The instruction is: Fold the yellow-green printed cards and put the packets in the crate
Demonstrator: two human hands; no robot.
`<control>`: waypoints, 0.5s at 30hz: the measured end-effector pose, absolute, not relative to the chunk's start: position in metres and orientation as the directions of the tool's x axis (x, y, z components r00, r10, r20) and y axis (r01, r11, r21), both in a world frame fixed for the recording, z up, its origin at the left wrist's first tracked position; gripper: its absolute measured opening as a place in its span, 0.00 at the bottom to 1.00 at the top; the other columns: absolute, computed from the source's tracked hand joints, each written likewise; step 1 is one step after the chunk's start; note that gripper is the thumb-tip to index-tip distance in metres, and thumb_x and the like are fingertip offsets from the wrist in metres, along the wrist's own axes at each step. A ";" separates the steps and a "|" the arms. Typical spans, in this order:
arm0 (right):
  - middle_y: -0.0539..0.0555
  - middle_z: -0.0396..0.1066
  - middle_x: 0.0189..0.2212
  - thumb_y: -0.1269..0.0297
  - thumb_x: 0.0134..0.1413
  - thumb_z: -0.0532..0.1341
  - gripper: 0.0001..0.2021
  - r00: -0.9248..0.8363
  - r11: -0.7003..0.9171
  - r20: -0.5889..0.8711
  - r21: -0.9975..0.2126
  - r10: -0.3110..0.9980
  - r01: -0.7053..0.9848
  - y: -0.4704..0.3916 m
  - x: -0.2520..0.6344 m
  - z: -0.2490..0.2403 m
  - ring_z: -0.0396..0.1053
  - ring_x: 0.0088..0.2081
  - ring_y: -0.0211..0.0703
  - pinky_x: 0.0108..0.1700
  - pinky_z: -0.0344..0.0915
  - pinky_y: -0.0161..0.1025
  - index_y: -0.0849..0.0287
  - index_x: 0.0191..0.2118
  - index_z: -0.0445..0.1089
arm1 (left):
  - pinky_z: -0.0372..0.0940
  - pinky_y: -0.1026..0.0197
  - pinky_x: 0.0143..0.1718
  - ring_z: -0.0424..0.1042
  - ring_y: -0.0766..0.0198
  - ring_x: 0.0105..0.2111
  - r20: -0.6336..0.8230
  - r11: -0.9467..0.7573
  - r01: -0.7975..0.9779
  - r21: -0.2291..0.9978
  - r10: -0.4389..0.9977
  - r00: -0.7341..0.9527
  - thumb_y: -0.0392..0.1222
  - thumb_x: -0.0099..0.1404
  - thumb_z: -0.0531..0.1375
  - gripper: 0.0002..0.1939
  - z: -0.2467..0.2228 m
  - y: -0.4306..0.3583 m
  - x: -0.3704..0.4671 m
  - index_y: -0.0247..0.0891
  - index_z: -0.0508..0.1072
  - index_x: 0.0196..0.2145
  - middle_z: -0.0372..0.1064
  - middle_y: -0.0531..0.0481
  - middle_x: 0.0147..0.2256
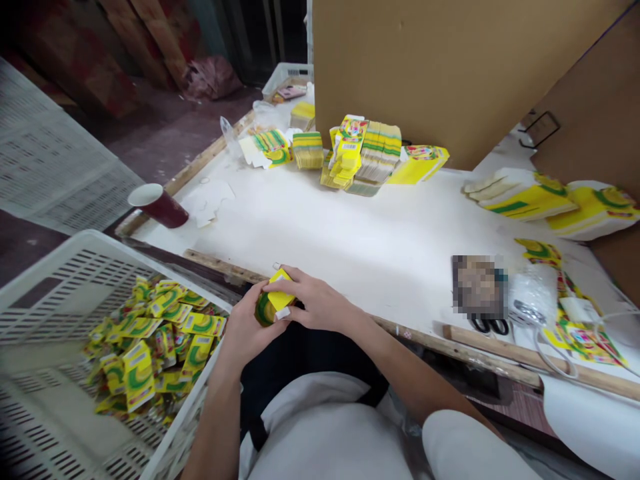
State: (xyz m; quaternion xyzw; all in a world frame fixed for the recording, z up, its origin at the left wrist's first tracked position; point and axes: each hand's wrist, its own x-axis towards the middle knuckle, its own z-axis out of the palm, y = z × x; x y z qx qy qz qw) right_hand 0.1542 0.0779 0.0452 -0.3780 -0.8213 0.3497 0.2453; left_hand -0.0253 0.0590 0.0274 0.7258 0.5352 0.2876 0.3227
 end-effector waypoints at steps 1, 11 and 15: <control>0.60 0.53 0.59 0.70 0.52 0.58 0.23 -0.596 0.472 0.138 -0.757 0.791 0.451 0.078 0.154 0.045 0.56 0.58 0.48 0.55 0.57 0.46 0.53 0.55 0.62 | 0.62 0.54 0.48 0.67 0.56 0.47 0.074 -0.219 0.590 0.777 0.963 0.260 0.41 0.51 0.61 0.26 0.027 0.059 -0.025 0.38 0.61 0.49 0.67 0.45 0.47; 0.59 0.53 0.59 0.72 0.51 0.57 0.22 -0.601 0.479 0.133 -0.745 0.788 0.464 0.077 0.155 0.045 0.56 0.58 0.48 0.56 0.57 0.47 0.52 0.54 0.63 | 0.62 0.53 0.49 0.67 0.55 0.48 0.069 -0.211 0.577 0.789 0.964 0.258 0.41 0.51 0.61 0.27 0.028 0.058 -0.024 0.38 0.61 0.49 0.67 0.44 0.48; 0.59 0.53 0.57 0.72 0.51 0.57 0.25 -0.601 0.468 0.128 -0.759 0.789 0.453 0.077 0.153 0.048 0.57 0.56 0.47 0.55 0.57 0.46 0.51 0.56 0.59 | 0.63 0.54 0.47 0.67 0.57 0.46 0.076 -0.216 0.580 0.785 0.964 0.256 0.42 0.52 0.61 0.25 0.028 0.059 -0.024 0.39 0.62 0.48 0.68 0.46 0.46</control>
